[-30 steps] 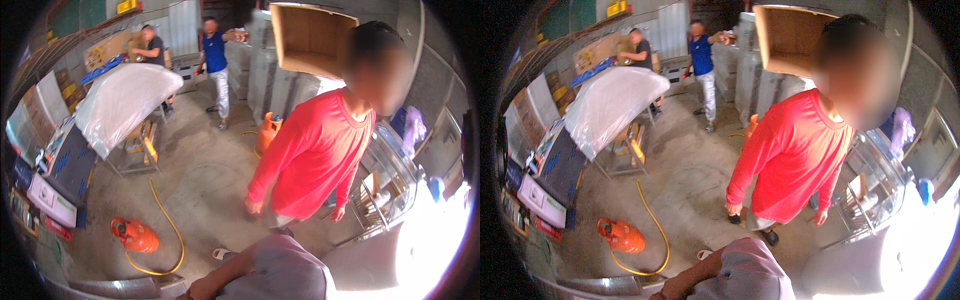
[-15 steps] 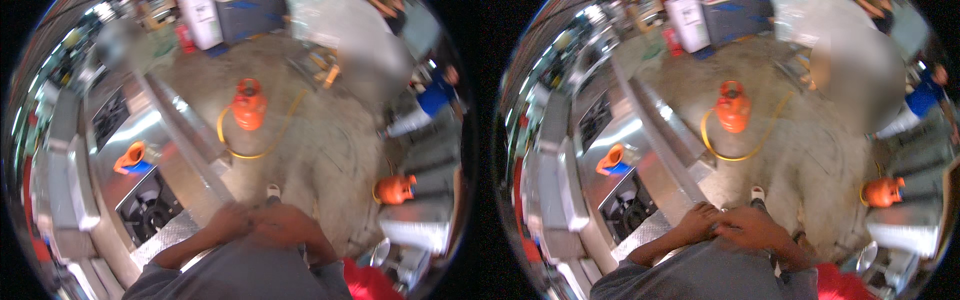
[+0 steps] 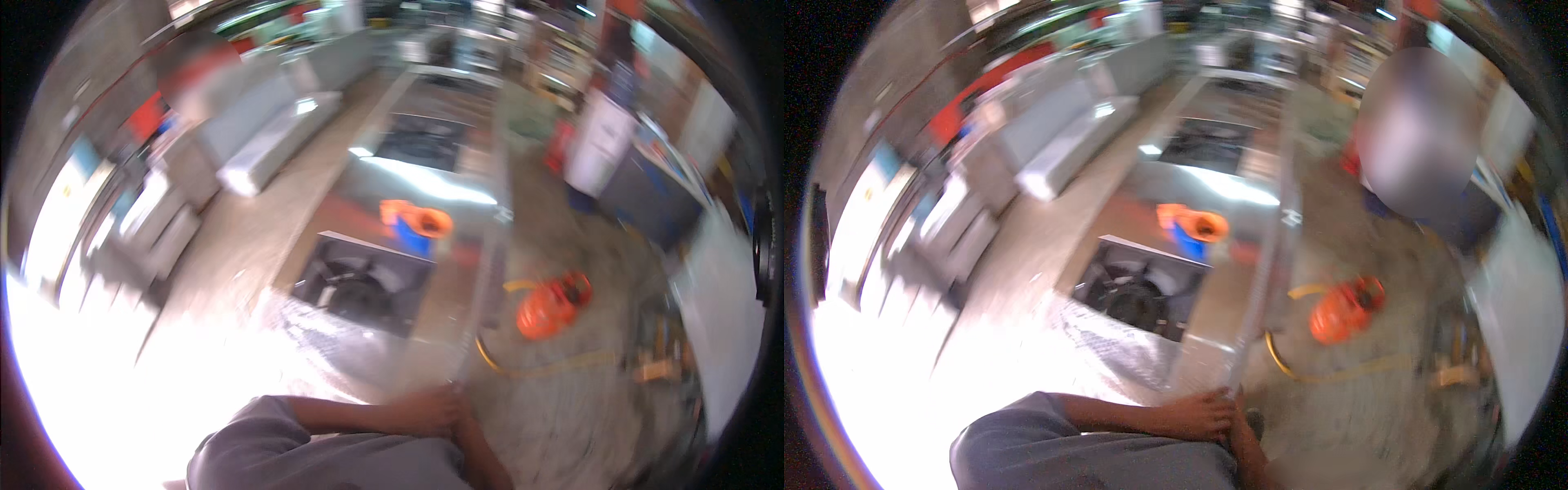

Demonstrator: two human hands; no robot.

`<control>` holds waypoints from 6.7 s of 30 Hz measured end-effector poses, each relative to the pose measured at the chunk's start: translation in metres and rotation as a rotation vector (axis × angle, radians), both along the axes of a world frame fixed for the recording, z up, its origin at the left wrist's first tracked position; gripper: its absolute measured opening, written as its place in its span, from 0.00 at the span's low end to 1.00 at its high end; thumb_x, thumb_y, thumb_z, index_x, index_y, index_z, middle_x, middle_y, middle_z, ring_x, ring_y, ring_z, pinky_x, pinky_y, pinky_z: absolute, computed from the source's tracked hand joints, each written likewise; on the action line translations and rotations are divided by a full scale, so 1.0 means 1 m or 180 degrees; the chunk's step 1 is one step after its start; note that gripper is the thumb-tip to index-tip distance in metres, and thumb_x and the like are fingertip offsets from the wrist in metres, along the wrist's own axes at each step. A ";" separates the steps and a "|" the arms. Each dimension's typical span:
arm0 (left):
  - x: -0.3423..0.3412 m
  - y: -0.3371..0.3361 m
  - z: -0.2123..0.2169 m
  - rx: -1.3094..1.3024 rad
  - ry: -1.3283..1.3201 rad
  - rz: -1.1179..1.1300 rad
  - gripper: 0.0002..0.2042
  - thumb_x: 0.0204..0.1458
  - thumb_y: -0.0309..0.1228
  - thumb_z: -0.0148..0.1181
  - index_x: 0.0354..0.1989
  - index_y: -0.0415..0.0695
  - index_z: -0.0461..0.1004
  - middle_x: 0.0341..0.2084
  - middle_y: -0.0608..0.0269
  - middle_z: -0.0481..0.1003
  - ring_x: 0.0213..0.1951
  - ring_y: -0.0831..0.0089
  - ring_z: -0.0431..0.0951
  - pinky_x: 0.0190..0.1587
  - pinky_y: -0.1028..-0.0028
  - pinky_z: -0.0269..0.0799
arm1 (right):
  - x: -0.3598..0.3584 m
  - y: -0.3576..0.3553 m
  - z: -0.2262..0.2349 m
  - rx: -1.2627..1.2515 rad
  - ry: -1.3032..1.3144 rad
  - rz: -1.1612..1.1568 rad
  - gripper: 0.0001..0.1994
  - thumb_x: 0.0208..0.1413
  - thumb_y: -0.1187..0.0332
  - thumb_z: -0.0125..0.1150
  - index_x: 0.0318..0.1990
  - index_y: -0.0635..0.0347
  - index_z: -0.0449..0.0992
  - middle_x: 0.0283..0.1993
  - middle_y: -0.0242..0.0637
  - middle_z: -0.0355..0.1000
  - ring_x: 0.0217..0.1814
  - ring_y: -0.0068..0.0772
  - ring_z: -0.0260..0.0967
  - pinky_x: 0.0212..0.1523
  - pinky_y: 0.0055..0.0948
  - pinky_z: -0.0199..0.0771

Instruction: The person wraps a stainless steel kitchen appliance with bubble wrap and secures it with packing tape. They smooth the wrap, apply tape along edges, and continue wrapping additional sections of the appliance.

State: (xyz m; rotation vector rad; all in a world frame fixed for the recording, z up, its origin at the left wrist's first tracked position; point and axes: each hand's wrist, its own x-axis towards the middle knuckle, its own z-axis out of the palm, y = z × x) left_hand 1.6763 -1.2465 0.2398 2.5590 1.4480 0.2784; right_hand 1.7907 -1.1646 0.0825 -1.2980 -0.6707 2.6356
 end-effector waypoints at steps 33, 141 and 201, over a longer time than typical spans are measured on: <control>0.022 -0.015 0.000 0.1829 -0.0270 0.0828 0.10 0.63 0.31 0.51 0.35 0.44 0.79 0.38 0.58 0.81 0.49 0.65 0.80 0.54 0.55 0.68 | -0.052 0.094 0.199 0.3122 0.0125 0.1948 0.27 0.75 0.57 0.47 0.72 0.65 0.62 0.72 0.51 0.64 0.72 0.43 0.64 0.73 0.37 0.61; 0.022 -0.059 -0.039 -0.0530 -0.1340 0.1070 0.20 0.45 0.33 0.65 0.50 0.47 0.83 0.56 0.59 0.79 0.61 0.63 0.77 0.58 0.64 0.70 | 0.054 0.174 0.148 -0.1450 -0.0441 0.1127 0.26 0.63 0.55 0.64 0.64 0.59 0.72 0.62 0.47 0.74 0.64 0.39 0.73 0.64 0.43 0.75; 0.006 -0.052 -0.006 0.0554 -0.0916 -0.0298 0.23 0.58 0.35 0.58 0.61 0.38 0.75 0.62 0.55 0.72 0.60 0.60 0.70 0.68 0.34 0.50 | -0.098 0.075 0.326 -0.0282 -0.2633 0.1042 0.17 0.57 0.53 0.63 0.34 0.59 0.82 0.32 0.36 0.80 0.30 0.34 0.76 0.36 0.37 0.81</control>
